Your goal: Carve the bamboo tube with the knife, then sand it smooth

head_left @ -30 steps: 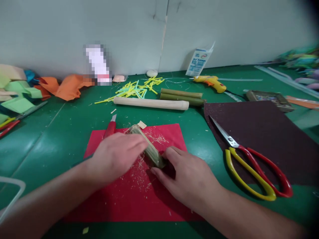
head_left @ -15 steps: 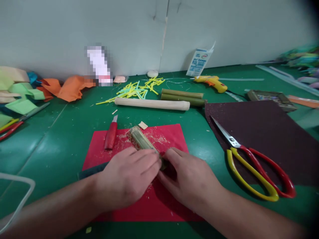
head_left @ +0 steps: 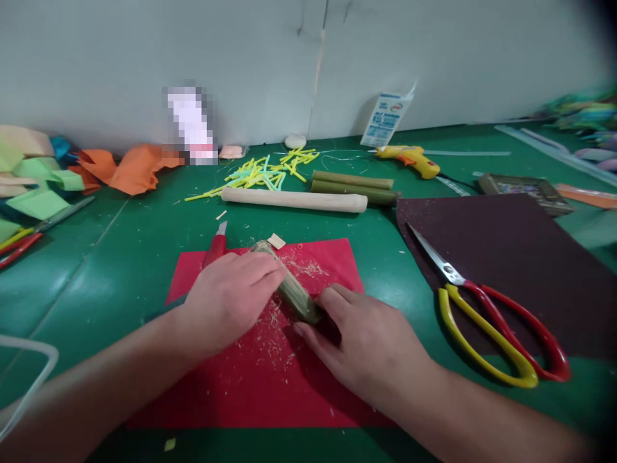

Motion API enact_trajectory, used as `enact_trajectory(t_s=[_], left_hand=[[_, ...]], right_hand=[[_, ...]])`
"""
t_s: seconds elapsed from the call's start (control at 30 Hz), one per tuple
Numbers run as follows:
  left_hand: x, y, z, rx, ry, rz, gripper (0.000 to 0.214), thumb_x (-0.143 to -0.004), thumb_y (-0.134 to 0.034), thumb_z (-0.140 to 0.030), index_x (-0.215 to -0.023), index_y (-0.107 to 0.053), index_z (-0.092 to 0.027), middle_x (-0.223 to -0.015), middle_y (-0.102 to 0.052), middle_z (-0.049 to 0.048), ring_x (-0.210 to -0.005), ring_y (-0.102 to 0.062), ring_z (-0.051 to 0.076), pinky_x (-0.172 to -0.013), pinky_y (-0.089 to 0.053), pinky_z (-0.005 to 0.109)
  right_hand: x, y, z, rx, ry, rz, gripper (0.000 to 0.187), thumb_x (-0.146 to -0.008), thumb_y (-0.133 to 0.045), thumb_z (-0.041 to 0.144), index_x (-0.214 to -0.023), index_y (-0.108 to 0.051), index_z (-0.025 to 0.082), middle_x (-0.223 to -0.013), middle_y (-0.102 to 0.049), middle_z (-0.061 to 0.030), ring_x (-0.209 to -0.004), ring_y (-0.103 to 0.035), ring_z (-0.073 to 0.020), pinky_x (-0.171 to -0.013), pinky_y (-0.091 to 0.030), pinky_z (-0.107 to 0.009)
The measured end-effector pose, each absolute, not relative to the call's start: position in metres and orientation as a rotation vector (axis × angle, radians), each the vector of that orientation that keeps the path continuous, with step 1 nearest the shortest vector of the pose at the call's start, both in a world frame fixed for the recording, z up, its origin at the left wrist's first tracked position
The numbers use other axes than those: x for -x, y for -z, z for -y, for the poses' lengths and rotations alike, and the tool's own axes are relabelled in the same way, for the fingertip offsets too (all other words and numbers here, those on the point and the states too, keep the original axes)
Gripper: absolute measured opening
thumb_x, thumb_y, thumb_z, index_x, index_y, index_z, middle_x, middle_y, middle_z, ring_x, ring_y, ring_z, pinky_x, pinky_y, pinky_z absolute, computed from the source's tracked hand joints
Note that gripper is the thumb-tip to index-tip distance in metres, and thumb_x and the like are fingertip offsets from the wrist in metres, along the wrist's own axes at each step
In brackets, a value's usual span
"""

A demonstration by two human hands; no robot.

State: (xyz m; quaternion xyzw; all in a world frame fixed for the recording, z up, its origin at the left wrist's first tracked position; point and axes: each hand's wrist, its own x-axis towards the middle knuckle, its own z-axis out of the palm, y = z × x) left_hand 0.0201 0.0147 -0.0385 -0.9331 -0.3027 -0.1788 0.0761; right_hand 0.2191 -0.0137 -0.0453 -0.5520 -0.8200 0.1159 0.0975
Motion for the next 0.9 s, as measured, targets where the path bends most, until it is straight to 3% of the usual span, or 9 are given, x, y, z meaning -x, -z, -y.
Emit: enact_trajectory(t_s=[0.17, 0.77, 0.9], left_hand=[[-0.021, 0.038, -0.014, 2.846, 0.537, 0.785, 0.026, -0.092, -0.035, -0.017, -0.105, -0.058, -0.013, -0.105, -0.065, 0.0065, -0.097, -0.059, 0.017, -0.074, -0.050, 0.029], [-0.015, 0.042, -0.016, 2.845, 0.522, 0.793, 0.028, -0.092, -0.036, -0.017, -0.110, -0.057, -0.013, -0.110, -0.064, 0.0061, -0.105, -0.056, 0.018, -0.082, -0.050, 0.031], [-0.012, 0.040, -0.024, 2.738, 0.595, 0.946, 0.025, -0.090, -0.041, -0.015, -0.107, -0.060, -0.012, -0.105, -0.065, 0.0073, -0.099, -0.059, 0.018, -0.082, -0.050, 0.032]], right_hand=[[-0.218, 0.044, 0.013, 1.607, -0.350, 2.440, 0.021, -0.081, -0.051, 0.041, -0.073, -0.051, 0.021, -0.068, -0.059, -0.0017, -0.056, -0.054, -0.0171, -0.048, -0.028, -0.027], [-0.219, 0.045, 0.013, 1.581, -0.273, 2.468, 0.022, -0.082, -0.050, 0.041, -0.074, -0.053, 0.021, -0.069, -0.060, -0.0016, -0.059, -0.056, -0.0188, -0.049, -0.028, -0.029], [-0.218, 0.043, 0.013, 1.634, -0.268, 2.455, 0.025, -0.082, -0.050, 0.043, -0.072, -0.053, 0.021, -0.068, -0.060, -0.0016, -0.058, -0.055, -0.0182, -0.048, -0.027, -0.029]])
